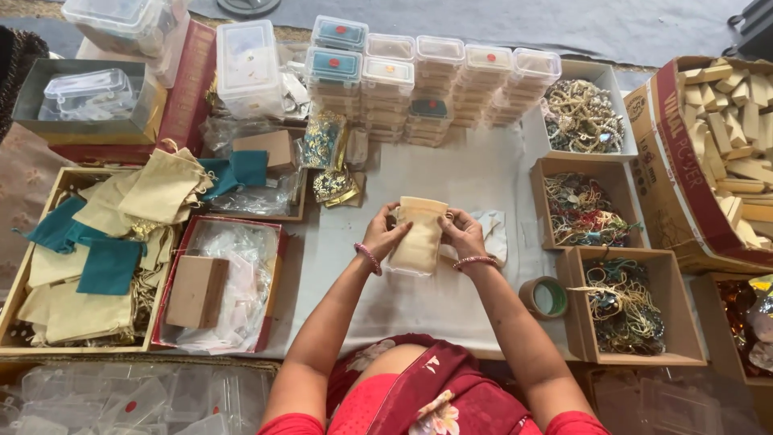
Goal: The person folds a small cloth pouch and places it on the table. They then wipe a clear plastic container with a white cloth. Next, they pick up a gold-colored necklace, straighten it, and wipe it with the cloth. Finally, they place the necklace into a clear plastic bag and put the bag into a cloth pouch.
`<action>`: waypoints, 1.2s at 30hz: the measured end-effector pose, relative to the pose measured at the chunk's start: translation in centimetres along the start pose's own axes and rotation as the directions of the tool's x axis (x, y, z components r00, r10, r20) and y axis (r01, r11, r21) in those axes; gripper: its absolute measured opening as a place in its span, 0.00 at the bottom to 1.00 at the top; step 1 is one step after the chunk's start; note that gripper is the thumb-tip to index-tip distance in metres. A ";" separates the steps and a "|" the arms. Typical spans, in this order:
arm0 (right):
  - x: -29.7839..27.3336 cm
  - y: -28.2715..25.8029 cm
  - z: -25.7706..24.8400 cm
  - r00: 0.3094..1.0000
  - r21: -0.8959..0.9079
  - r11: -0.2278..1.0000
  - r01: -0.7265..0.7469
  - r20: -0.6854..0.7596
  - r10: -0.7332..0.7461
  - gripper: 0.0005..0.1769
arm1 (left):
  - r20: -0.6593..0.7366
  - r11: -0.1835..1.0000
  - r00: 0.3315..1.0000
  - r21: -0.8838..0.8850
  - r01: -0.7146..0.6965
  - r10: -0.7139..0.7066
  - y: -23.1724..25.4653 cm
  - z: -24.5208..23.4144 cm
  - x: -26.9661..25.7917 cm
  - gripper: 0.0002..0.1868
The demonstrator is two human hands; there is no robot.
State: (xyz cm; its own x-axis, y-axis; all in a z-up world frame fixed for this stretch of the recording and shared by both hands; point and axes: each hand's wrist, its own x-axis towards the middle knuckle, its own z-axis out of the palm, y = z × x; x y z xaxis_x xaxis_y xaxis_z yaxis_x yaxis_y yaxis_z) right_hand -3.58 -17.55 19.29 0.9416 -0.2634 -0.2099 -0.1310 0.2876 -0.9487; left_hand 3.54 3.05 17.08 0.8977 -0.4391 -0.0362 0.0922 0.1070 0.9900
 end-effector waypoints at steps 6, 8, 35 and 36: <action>3.5 7.7 -2.2 0.984 -0.211 0.978 -0.003 -0.175 -0.035 0.10 | -0.154 0.879 0.985 0.477 0.005 0.078 -2.7 0.4 0.4 0.24; 3.4 8.3 -2.1 0.981 -0.313 0.950 0.006 -0.183 -0.067 0.09 | -0.137 0.838 0.985 0.546 -0.014 0.106 -5.0 0.1 0.8 0.20; 5.9 9.9 -3.3 0.957 -0.905 0.375 0.201 0.099 -0.274 0.09 | -0.350 0.774 0.922 0.533 0.341 -0.166 -6.0 0.6 4.4 0.16; 6.5 10.4 -3.7 0.964 -0.910 0.375 0.177 0.083 -0.254 0.11 | -0.367 0.738 0.910 0.557 0.381 -0.193 -5.4 0.6 4.4 0.20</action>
